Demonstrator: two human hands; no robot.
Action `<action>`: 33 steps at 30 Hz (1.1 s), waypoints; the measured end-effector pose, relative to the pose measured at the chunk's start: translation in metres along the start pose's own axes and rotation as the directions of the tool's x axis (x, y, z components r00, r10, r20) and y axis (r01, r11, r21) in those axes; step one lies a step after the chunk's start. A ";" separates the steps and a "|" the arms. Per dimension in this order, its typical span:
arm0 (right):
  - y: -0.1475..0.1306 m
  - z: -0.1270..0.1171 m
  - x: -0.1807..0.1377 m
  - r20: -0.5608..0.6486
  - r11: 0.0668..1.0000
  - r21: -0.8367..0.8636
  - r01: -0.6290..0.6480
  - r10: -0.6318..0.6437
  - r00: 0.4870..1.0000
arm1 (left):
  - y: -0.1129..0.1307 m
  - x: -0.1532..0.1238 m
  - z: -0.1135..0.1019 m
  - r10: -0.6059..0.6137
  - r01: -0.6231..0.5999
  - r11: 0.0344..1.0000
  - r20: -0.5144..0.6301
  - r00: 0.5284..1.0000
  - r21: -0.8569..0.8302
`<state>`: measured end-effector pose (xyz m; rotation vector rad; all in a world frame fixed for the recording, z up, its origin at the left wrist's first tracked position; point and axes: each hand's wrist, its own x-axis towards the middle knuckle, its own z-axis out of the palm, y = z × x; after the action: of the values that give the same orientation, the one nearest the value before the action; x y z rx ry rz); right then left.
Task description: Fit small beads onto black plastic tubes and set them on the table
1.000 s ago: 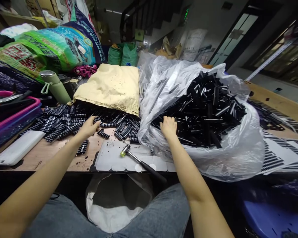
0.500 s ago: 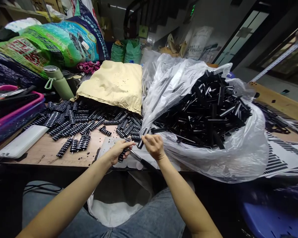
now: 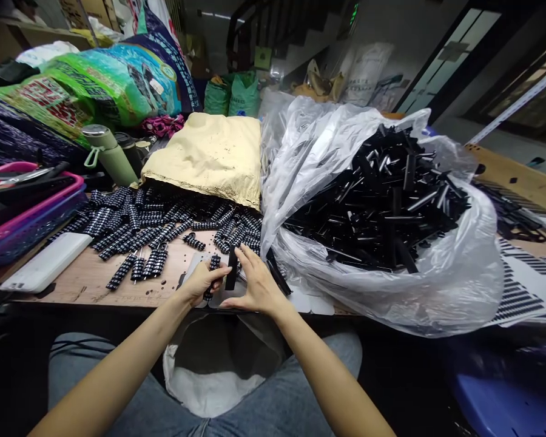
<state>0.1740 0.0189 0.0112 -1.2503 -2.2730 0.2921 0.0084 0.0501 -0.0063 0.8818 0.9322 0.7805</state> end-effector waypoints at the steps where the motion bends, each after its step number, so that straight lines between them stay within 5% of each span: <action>1: -0.003 0.000 0.003 0.023 1.000 -0.001 -0.014 0.014 1.000 | 0.000 -0.002 -0.001 -0.002 0.002 0.999 0.010 1.000 0.032; 4: -0.007 0.001 0.010 0.043 0.999 -0.010 -0.038 0.038 0.998 | 0.003 -0.009 -0.002 -0.012 0.009 0.996 0.032 0.999 0.091; 10: -0.017 0.004 0.006 -0.013 0.996 0.067 -0.058 0.059 0.998 | 0.009 -0.018 -0.008 0.092 -0.089 0.976 0.008 0.996 -0.197; 15: -0.035 0.010 0.004 -0.100 0.987 0.158 0.031 -0.015 0.995 | 0.008 -0.023 -0.007 0.060 -0.064 0.976 -0.023 0.998 -0.209; 20: -0.045 0.022 0.008 -0.106 0.972 0.226 0.068 -0.045 0.993 | 0.005 -0.026 0.003 0.049 -0.099 0.935 -0.150 0.987 -0.341; 28: -0.044 0.029 0.006 0.054 0.952 0.294 -0.088 0.075 0.996 | 0.013 -0.030 0.008 -0.161 0.086 0.935 -0.196 0.967 -0.343; 33: -0.045 0.037 0.001 0.020 0.948 0.271 -0.167 0.168 0.986 | 0.005 -0.024 0.002 -0.262 0.212 0.932 -0.143 0.954 -0.293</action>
<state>0.1213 -0.0023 -0.0003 -1.2956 -2.0413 0.6416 -0.0003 0.0316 0.0070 0.4492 1.0391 0.7646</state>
